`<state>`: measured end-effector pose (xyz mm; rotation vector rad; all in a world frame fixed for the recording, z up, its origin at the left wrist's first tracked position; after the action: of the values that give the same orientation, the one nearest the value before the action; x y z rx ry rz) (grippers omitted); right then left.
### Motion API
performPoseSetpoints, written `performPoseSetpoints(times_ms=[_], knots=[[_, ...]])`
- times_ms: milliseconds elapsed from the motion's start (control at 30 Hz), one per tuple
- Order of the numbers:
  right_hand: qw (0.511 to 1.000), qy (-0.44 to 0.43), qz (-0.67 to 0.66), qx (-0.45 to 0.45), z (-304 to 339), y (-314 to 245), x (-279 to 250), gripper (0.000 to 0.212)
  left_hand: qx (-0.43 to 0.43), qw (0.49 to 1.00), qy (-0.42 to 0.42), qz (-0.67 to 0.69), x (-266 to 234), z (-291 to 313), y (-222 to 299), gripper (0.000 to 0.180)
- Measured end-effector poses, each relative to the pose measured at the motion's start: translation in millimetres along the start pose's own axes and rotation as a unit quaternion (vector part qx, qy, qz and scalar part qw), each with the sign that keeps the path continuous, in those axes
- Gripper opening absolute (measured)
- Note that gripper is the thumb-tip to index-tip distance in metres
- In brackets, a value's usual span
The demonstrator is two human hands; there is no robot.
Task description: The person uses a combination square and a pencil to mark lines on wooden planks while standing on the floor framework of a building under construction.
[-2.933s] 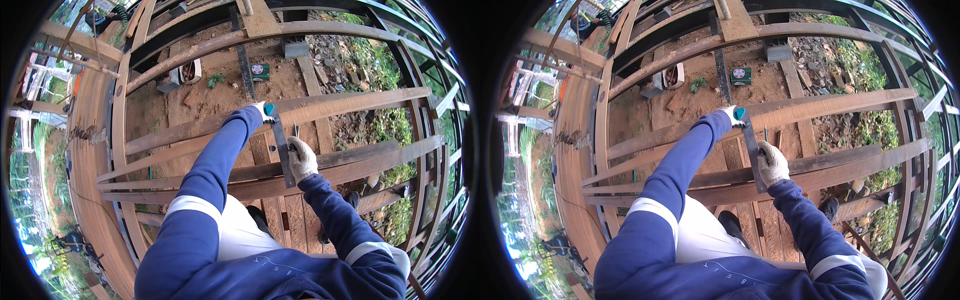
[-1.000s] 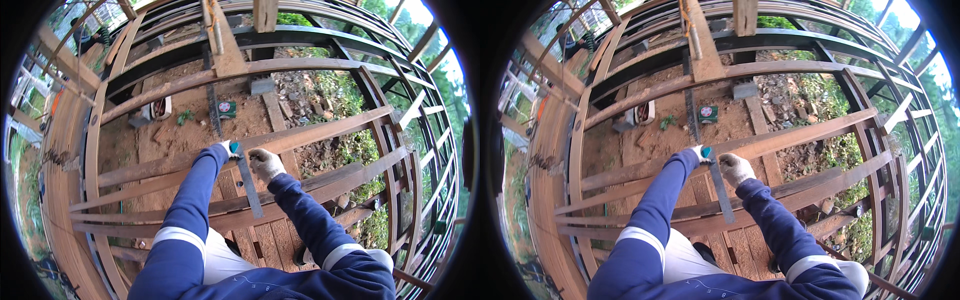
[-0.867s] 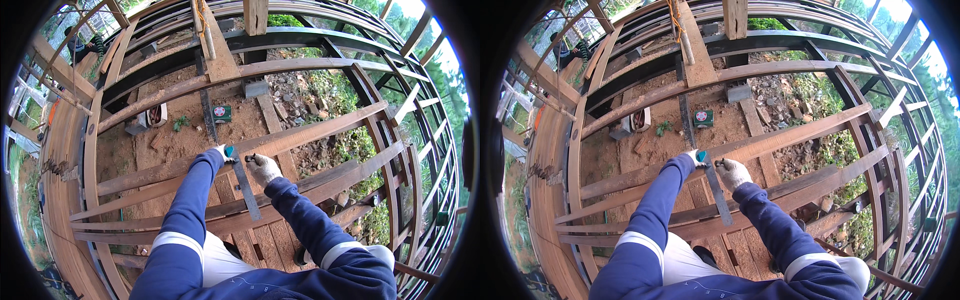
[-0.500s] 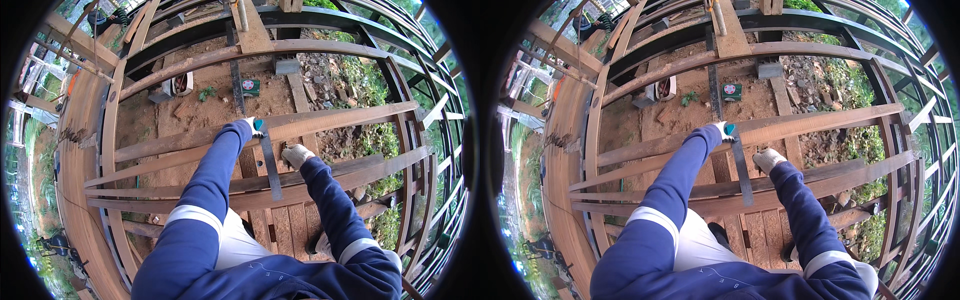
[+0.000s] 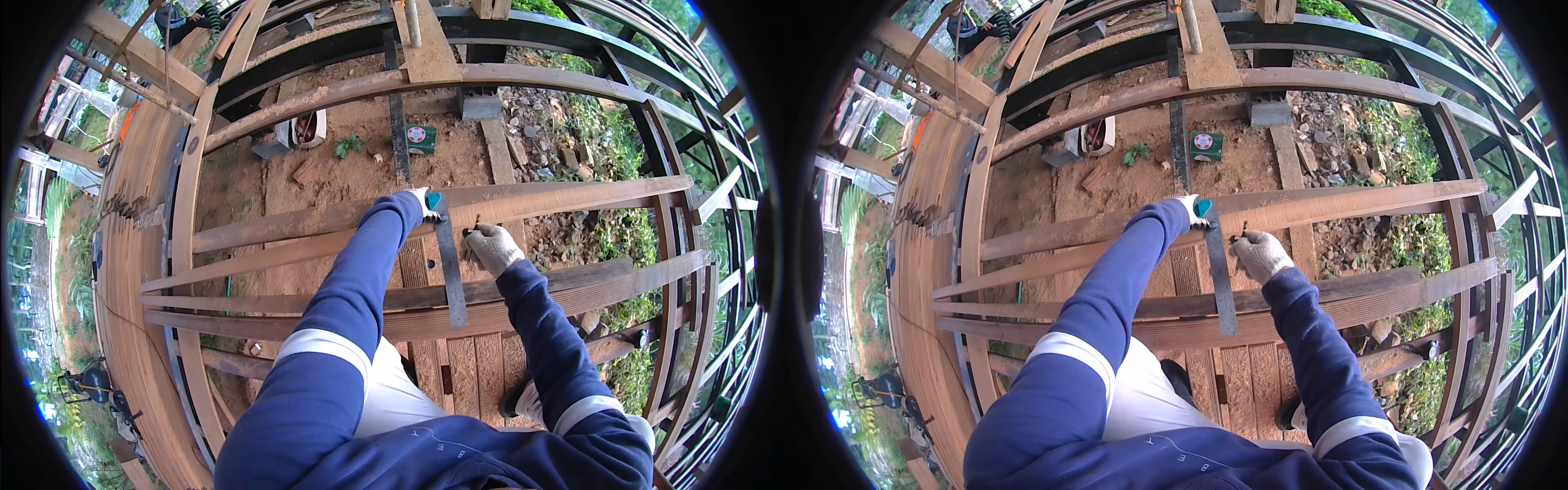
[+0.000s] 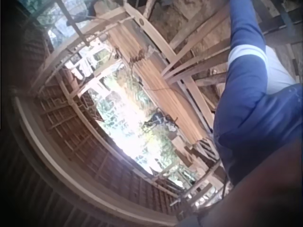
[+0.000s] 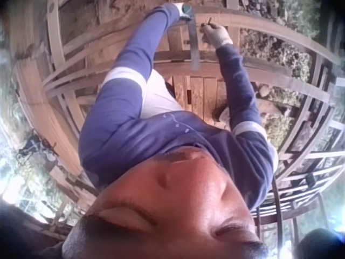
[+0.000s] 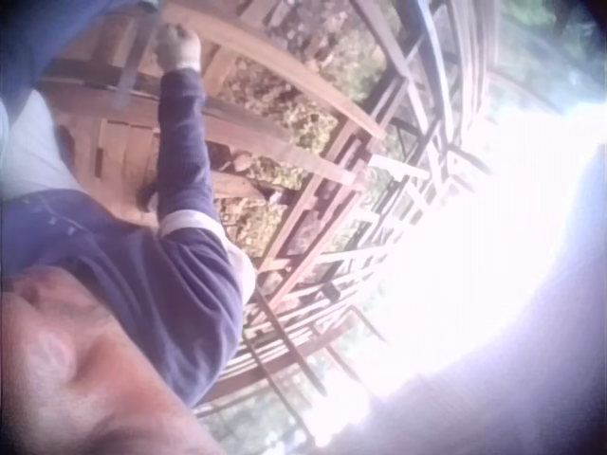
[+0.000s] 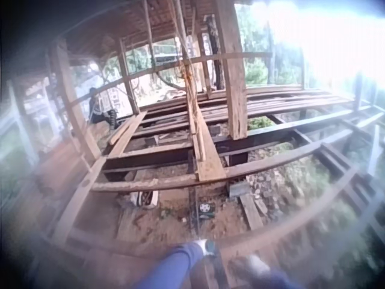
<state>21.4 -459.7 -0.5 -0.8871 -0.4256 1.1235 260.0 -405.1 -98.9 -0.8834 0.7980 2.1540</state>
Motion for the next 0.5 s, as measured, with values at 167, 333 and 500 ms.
performPoseSetpoints(times_ms=[167, 333, 500], knots=[[0.958, 0.114, -0.207, -0.165, -1.1, 1.5, 0.2, 0.021, 0.012, 0.999, -0.025, 0.02, -3.2, 1.5, 1.8, 0.09], [0.943, 0.115, -0.255, -0.182, -17.9, 14.6, 11.0, 0.025, 0.014, 1.0, -0.003, 0.019, -2.8, -1.8, -3.2, 0.088], [0.947, 0.148, -0.228, -0.171, -28.1, 17.0, 12.9, 0.03, 0.012, 0.999, 0.016, 0.025, 2.6, -6.1, -0.9, 0.079]])
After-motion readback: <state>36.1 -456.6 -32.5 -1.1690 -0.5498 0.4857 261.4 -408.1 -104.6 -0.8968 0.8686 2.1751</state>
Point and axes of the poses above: each hand's wrist, its own z-axis away from the middle knuckle, its own x-axis out of the palm, y = z × x, the point moved 5 cm from there along -z, towards the middle knuckle, and after that the axes turned 1 degree about z, right-handed, at the moved point
